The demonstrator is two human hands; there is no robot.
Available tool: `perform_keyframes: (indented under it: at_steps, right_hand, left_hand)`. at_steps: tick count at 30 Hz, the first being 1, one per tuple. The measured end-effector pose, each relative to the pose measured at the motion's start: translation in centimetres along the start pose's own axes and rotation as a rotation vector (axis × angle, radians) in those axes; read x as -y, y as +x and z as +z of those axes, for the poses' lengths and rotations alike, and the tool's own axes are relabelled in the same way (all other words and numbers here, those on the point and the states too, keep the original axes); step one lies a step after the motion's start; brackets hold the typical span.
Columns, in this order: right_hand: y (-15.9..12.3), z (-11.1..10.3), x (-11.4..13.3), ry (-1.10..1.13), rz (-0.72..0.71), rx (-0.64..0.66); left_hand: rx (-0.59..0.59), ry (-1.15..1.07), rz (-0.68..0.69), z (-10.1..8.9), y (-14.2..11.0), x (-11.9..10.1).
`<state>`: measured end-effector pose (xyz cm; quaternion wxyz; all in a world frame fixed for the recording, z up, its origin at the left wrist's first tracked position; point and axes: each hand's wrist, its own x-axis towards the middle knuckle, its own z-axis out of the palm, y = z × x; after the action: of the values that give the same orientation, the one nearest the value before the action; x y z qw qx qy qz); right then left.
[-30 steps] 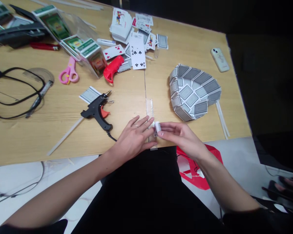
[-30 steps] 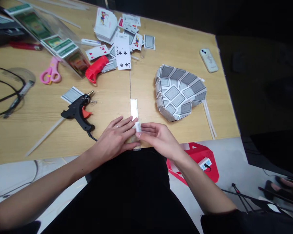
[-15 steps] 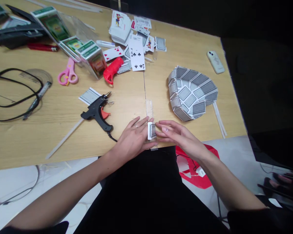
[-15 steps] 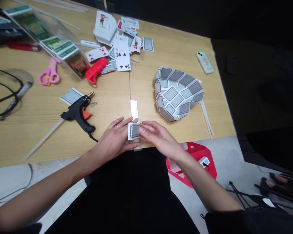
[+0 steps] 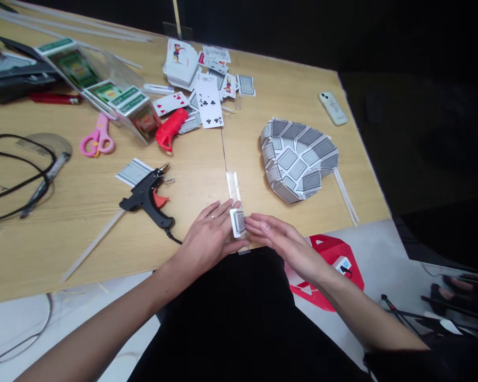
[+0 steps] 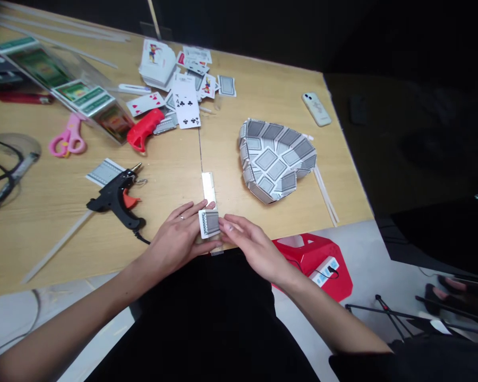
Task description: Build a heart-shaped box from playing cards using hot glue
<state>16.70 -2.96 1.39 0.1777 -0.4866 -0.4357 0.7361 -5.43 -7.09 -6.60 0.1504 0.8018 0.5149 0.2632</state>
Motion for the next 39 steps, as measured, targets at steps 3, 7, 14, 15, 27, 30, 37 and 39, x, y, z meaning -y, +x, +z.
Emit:
perform_keyframes:
  at_steps: [3, 7, 14, 15, 27, 30, 37, 39]
  right_hand:
    - [-0.3, 0.1, -0.4, 0.021, -0.008, 0.042]
    - [0.4, -0.5, -1.1, -0.032, -0.036, 0.088]
    - [3.8, -1.3, -0.7, -0.606, -0.416, 0.034]
    - [4.1, -1.4, -0.5, -0.644, -0.466, 0.056]
    - [0.1, -4.2, -0.5, -0.513, -0.397, -0.175]
    - [-1.2, -4.0, -0.5, -0.721, -0.396, -0.089]
    - [-2.7, -3.9, -0.3, -1.09, -0.487, -0.106]
    - [-3.2, -3.9, -0.3, -1.116, -0.488, -0.083]
  left_hand:
    - [-0.008, 0.0, 0.013, 0.1, -0.1, 0.1]
    - [-0.017, -0.012, 0.012, 0.2, -0.2, 0.4]
    - [0.054, -0.068, -0.068, -0.7, -0.1, -0.3]
    - [0.053, -0.074, -0.073, -0.8, -0.1, -0.4]
    - [-0.093, -0.005, -0.07, -2.8, 1.1, -1.5]
    - [0.028, -0.145, -0.018, -4.6, 1.5, -3.6]
    - [0.358, -0.201, -0.059, -4.8, 3.4, -6.2]
    - [0.394, -0.228, -0.058, -4.4, 4.0, -6.4]
